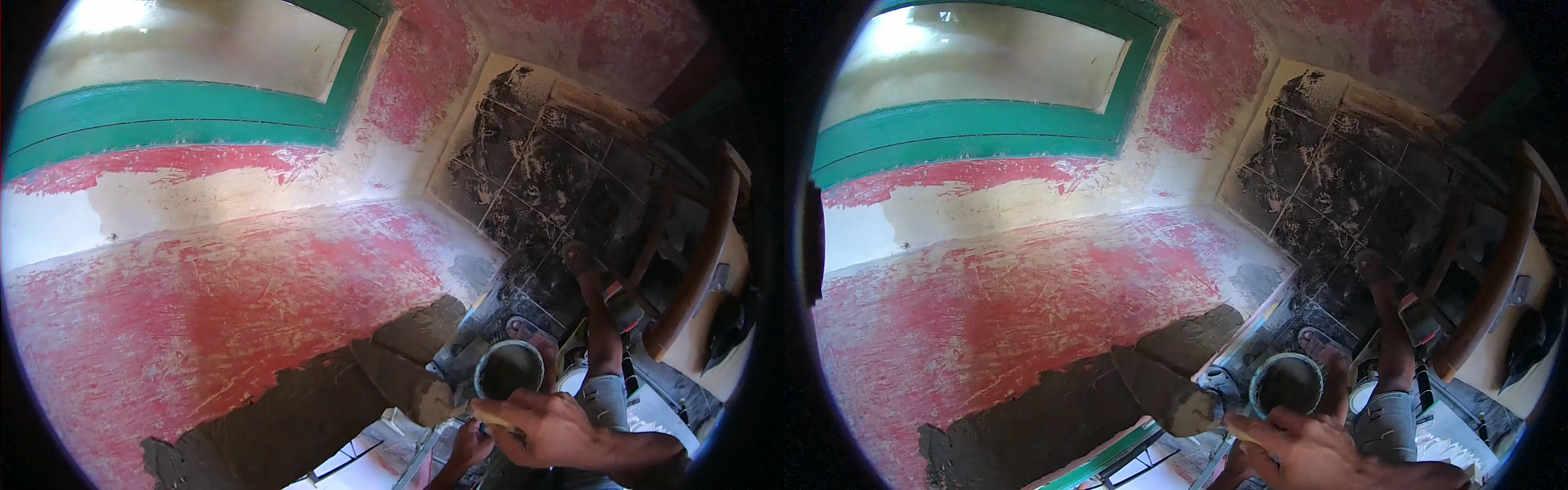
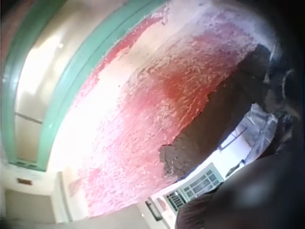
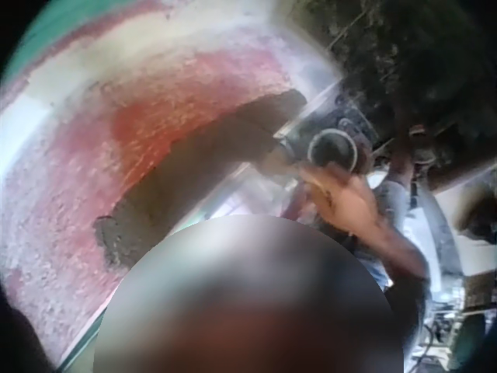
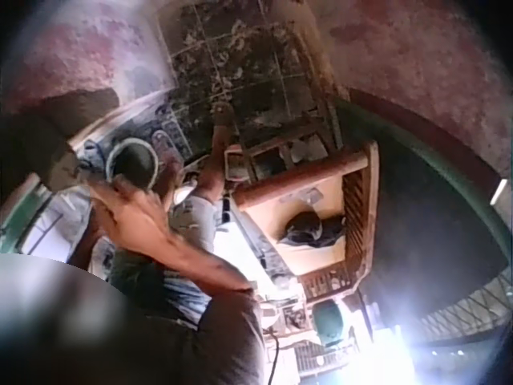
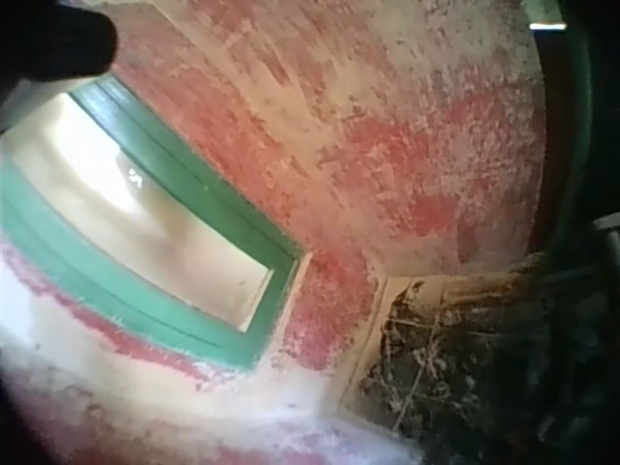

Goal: The person applies a cement mixture to a wall ledge using a hand trowel.

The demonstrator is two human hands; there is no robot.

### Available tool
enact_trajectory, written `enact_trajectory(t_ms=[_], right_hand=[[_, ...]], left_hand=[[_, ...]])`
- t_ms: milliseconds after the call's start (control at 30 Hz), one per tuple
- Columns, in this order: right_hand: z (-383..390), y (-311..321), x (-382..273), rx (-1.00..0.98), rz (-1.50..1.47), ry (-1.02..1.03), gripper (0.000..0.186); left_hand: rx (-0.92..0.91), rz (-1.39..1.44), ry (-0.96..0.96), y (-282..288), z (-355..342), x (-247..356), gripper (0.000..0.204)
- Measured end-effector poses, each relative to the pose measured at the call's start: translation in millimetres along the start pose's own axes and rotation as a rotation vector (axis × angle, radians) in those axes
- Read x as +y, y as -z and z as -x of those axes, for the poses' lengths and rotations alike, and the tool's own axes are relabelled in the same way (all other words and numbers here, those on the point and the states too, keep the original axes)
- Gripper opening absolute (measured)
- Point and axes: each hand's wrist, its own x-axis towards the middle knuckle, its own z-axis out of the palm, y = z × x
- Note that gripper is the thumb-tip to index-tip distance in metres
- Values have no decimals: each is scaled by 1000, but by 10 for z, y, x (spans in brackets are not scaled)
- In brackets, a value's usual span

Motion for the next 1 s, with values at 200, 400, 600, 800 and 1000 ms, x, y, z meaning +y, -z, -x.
enact_trajectory(t_ms=[200, 400, 600, 800, 1000], right_hand=[[-38, 82, -202, -67, 63, 97, 44], [-139, 230, 109, -83, 281, -16, 43], [-156, 318, 187, -6, 249, -9, 44], [-78, 119, 16, -8, 147, 57, 46], [-68, -93, 353, 15, 260, -44, 44]], left_hand=[[84, 154, -303, -65, -46, -134, 29], [123, 170, -259, 15, -30, -3, 28], [94, 237, -223, -48, -88, -3, 30], [62, 142, -364, -143, -154, -224, 39], [48, 114, -241, -96, -88, -68, 42]])
